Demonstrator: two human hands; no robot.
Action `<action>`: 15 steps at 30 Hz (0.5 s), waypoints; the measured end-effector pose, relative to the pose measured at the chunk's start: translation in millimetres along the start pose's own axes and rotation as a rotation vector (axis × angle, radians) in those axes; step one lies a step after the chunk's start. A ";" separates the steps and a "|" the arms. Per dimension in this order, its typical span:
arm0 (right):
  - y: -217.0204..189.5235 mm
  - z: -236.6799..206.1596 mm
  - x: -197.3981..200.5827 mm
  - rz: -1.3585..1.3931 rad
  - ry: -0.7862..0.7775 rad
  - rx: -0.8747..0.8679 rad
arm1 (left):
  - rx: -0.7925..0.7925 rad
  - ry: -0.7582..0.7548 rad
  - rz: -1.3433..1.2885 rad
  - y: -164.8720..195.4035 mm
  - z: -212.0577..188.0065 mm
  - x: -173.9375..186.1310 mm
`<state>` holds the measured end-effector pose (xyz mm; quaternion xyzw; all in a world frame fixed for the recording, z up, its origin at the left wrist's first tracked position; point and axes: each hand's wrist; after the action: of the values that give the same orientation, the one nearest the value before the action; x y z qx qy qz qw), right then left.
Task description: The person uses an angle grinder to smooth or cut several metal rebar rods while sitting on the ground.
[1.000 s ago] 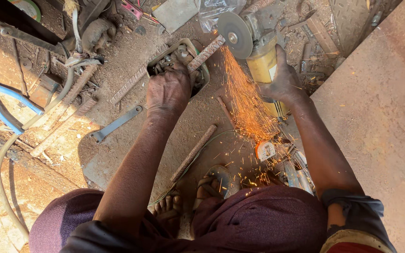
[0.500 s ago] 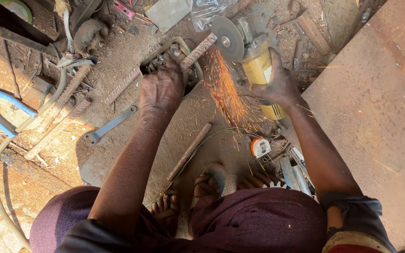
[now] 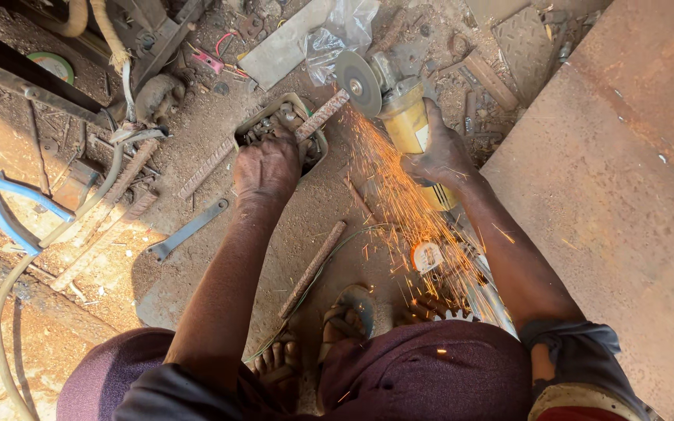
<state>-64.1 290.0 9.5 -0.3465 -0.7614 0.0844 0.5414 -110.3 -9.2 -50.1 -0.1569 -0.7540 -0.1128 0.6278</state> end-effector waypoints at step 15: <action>41.4 -49.8 15.9 0.094 0.029 -0.072 | 0.035 -0.074 -0.132 -7.6 4.8 2.2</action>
<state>-4.9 318.5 20.8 -0.4022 -0.7388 0.0773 0.5352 -117.9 -14.2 -48.7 -0.0999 -0.7872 -0.1349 0.5935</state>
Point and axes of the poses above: each hand's wrist, its own z-axis towards the middle knuckle, its own x-axis out of the back of the hand, y = z × x, and after that the axes turned 6 degrees about z, right-handed
